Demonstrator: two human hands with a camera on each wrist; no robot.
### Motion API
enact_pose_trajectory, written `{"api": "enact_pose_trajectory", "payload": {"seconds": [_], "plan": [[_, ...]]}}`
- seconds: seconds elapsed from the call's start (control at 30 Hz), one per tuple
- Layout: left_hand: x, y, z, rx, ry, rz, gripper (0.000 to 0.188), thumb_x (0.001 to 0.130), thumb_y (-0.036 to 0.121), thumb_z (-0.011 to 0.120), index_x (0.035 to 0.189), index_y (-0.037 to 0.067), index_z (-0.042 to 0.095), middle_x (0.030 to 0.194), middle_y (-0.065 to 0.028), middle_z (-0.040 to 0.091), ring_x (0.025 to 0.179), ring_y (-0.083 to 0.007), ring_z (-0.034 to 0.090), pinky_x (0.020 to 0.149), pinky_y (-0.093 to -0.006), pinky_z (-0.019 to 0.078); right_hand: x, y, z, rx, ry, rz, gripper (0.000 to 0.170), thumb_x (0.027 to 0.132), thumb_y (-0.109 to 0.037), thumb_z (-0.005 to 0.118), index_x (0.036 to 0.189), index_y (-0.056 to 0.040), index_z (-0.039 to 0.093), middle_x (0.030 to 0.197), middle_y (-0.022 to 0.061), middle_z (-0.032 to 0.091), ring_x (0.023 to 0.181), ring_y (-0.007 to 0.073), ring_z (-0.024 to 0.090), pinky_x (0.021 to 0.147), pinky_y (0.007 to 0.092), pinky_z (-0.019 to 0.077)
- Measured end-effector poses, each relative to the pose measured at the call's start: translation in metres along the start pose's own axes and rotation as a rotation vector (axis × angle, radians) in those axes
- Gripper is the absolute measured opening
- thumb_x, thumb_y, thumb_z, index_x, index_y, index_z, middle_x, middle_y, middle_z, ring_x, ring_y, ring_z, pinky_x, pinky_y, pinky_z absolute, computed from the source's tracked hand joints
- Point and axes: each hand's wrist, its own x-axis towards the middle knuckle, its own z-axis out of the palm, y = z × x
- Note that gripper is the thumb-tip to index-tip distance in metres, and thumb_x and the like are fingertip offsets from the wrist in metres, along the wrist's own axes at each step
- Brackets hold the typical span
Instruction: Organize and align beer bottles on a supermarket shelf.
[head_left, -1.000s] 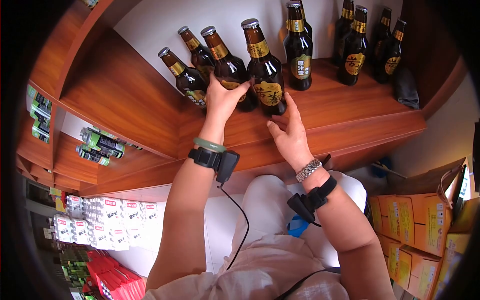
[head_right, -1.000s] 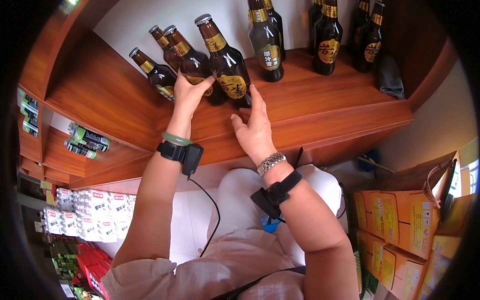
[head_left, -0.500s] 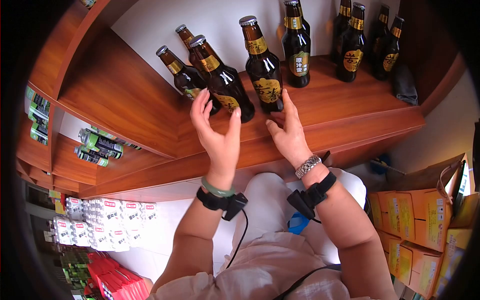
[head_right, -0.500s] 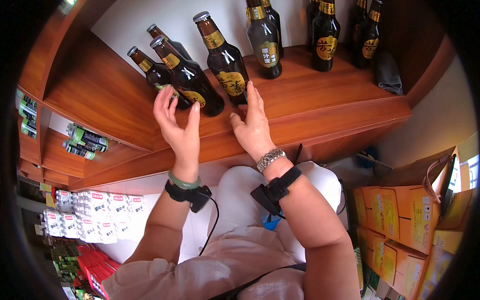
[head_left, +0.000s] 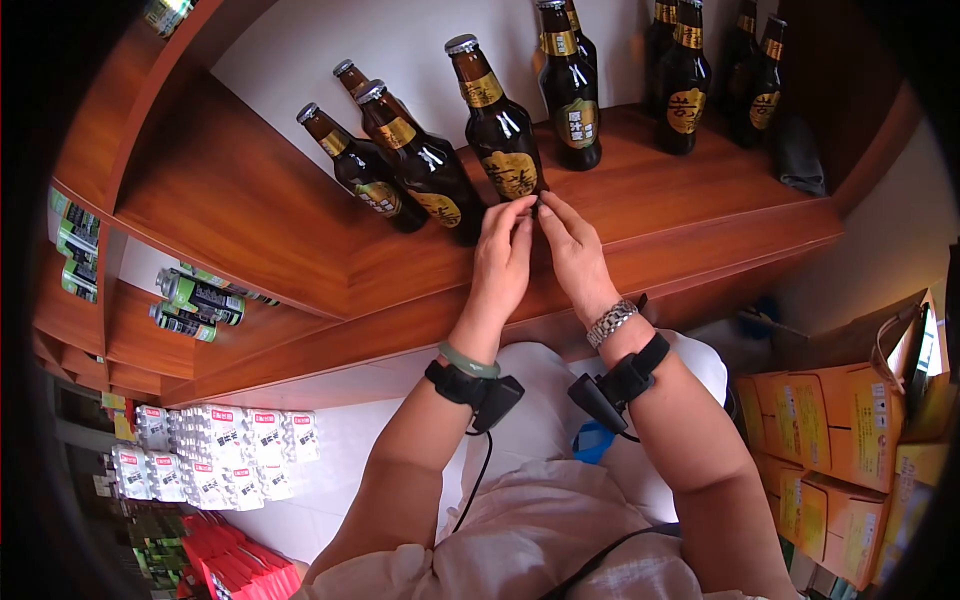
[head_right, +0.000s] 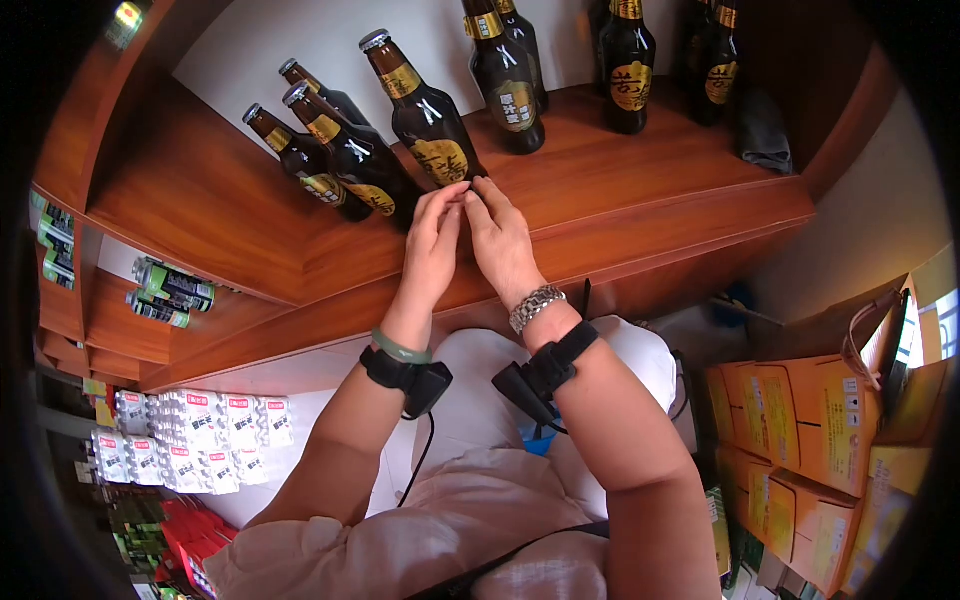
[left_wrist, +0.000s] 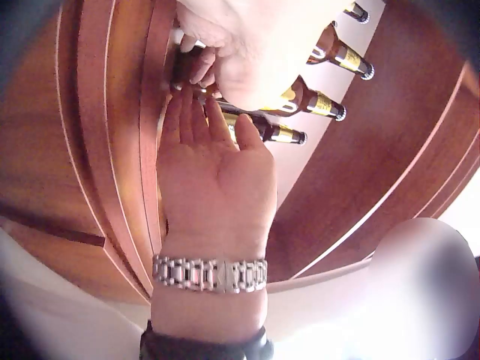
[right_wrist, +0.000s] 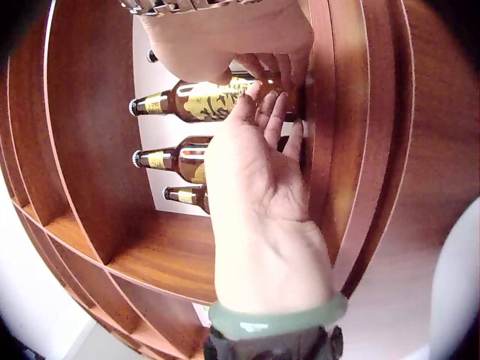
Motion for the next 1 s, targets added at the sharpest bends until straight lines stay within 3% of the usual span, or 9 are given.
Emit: {"api": "enact_pose_trajectory", "payload": {"seconds": [0.1,0.2,0.5,0.7,1.0], "plan": [[0.015,-0.016,0.002,0.047,-0.019,-0.015,0.031,0.103,0.008,0.055,0.134,0.007,0.06,0.126,-0.0136,0.058,0.112,-0.0242,0.061,0.098,-0.034,0.0493,0.005,0.009,0.007,0.011,-0.051,0.025,0.057,0.104,-0.035,0.053,0.144,0.006,0.049,0.14,0.0293,0.057,0.134,0.0378,0.054,0.11,0.0371,0.0422],[0.026,-0.029,0.018,0.116,-0.013,0.082,0.037,0.102,0.01,0.055,0.14,0.008,0.053,0.128,-0.0184,0.056,0.117,-0.0322,0.06,0.098,-0.0393,0.05,0.003,0.012,0.011,-0.03,-0.002,0.052,0.06,0.105,-0.037,0.052,0.147,0.005,0.044,0.14,0.0291,0.057,0.132,0.0388,0.055,0.109,0.038,0.0432],[0.078,-0.045,0.037,0.229,-0.051,-0.174,0.059,0.095,0.022,0.065,0.147,0.004,0.045,0.141,-0.0212,0.049,0.129,-0.0358,0.054,0.108,-0.0428,0.0448,0.001,0.001,0.001,0.024,0.092,0.001,0.052,0.104,-0.031,0.054,0.143,0.0029,0.048,0.133,0.0244,0.063,0.123,0.0321,0.062,0.105,0.0378,0.0474],[0.1,-0.063,0.048,0.293,-0.047,-0.22,0.074,0.087,0.02,0.074,0.15,0.004,0.039,0.144,-0.0229,0.044,0.135,-0.0396,0.046,0.113,-0.0444,0.0407,-0.005,-0.011,-0.006,0.051,0.065,0.001,0.05,0.104,-0.029,0.055,0.141,0.0031,0.05,0.13,0.0235,0.064,0.121,0.031,0.063,0.103,0.038,0.0489],[0.121,-0.065,0.051,0.345,0.034,-0.277,0.072,0.082,0.017,0.076,0.145,0.003,0.043,0.139,-0.0232,0.049,0.131,-0.0388,0.048,0.112,-0.045,0.0401,-0.005,-0.012,-0.004,0.133,0.032,0.044,0.046,0.104,-0.028,0.054,0.139,0.0022,0.051,0.127,0.0218,0.066,0.116,0.0292,0.065,0.099,0.0376,0.0508]]}}
